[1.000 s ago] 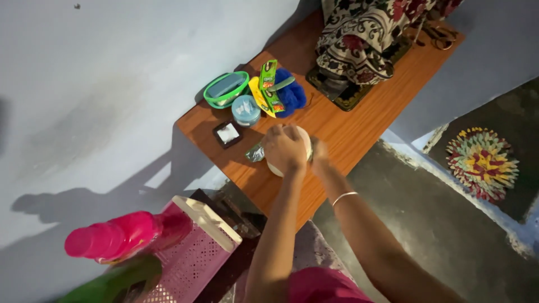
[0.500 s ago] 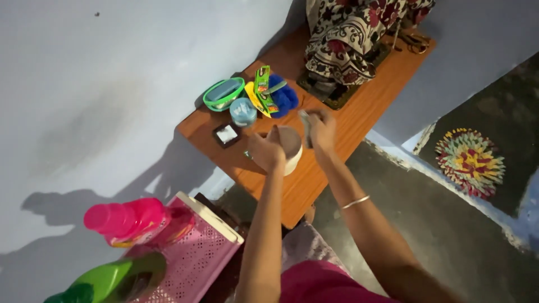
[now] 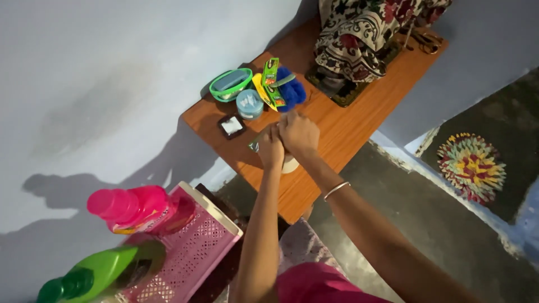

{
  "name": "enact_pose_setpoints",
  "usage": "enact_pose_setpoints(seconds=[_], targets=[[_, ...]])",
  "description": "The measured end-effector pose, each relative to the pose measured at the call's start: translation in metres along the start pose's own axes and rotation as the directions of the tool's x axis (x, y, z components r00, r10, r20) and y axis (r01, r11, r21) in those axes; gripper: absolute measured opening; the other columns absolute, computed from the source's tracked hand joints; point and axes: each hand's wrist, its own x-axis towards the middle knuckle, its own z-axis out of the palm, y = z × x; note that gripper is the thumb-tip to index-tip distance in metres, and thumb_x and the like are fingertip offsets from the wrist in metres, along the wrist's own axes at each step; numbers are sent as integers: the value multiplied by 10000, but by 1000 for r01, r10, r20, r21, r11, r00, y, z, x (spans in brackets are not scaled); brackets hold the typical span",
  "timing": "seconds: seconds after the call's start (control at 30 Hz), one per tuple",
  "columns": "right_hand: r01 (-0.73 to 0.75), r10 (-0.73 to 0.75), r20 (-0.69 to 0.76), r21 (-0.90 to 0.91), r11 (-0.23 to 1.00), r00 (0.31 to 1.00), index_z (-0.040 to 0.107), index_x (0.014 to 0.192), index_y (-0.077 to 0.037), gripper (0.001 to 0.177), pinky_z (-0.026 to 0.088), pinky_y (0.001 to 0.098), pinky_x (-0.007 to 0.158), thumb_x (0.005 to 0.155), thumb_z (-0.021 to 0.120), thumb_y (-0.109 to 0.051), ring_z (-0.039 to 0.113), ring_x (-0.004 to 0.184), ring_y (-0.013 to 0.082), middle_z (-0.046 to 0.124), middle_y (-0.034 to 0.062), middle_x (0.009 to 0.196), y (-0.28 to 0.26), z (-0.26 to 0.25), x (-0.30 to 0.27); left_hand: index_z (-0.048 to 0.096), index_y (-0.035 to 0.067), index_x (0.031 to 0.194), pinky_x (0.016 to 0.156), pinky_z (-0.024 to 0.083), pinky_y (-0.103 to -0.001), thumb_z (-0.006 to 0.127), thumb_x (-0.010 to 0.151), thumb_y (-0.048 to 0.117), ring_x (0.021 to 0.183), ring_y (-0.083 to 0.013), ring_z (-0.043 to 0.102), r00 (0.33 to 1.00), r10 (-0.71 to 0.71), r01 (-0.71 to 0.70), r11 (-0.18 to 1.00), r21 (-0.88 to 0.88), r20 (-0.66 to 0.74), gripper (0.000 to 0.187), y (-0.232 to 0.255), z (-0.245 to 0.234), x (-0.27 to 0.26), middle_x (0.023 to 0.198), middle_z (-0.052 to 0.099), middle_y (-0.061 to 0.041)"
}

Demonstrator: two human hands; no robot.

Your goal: The person wipes a green detergent bottle with a cloth and places it into a pink plastic basket. Then, the person wipes a white jar with the same cloth and places it back on the wooden table.

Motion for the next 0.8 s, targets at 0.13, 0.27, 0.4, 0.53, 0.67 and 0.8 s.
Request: enact_pose_setpoints(seconds=[0.13, 0.27, 0.4, 0.53, 0.67, 0.8], targets=[[-73, 75, 23, -87, 993, 997, 700, 933, -54, 335, 555, 567, 720, 980, 519, -332, 704, 804, 442, 734, 214, 898, 3, 17, 23, 720, 86, 1177, 911, 517, -439, 444, 1051, 325, 1080, -371, 674, 1000, 16, -16, 1000, 2, 8, 386, -13, 0, 3, 1155, 728, -179], [-134, 151, 77, -191, 972, 986, 733, 905, -56, 350, 564, 559, 731, 955, 539, -343, 707, 809, 444, 727, 222, 879, 11, 28, 46, 715, 65, 1155, 924, 506, -437, 474, 1048, 318, 1099, -370, 662, 993, 109, -110, 994, -27, -47, 365, -20, 6, 6, 1162, 716, -170], [-138, 163, 147, -165, 976, 976, 763, 990, -74, 369, 560, 554, 805, 959, 522, -352, 704, 884, 445, 729, 221, 941, 13, 22, 45, 741, 91, 1101, 879, 517, -442, 480, 1037, 331, 1040, -357, 679, 993, 22, -24, 1000, -19, -113, 361, 14, 2, -7, 1091, 729, -156], [-42, 38, 172, 17, 999, 984, 705, 1108, -55, 363, 530, 578, 820, 994, 516, -343, 677, 913, 473, 724, 233, 1014, 19, 5, 13, 755, 98, 1080, 840, 518, -458, 493, 1031, 343, 993, -370, 673, 989, -48, 57, 996, 63, -140, 362, -1, 9, 2, 1051, 730, -166], [344, -353, 2, 223, 912, 936, 645, 1234, -17, 354, 515, 544, 922, 968, 554, -232, 629, 1076, 483, 673, 258, 1191, 22, -10, -20, 743, 75, 1057, 843, 522, -460, 505, 1026, 369, 969, -367, 683, 995, -12, 15, 1000, 24, -100, 379, -14, 10, 5, 1030, 739, -166], [558, -550, -114, 65, 827, 828, 649, 1240, 24, 394, 450, 543, 1039, 920, 569, -191, 579, 1171, 471, 655, 262, 1240, 18, -8, -23, 712, 35, 1124, 939, 503, -450, 490, 1048, 377, 1081, -386, 658, 986, 125, -122, 992, 34, -110, 415, -58, 22, 12, 1138, 719, -195]])
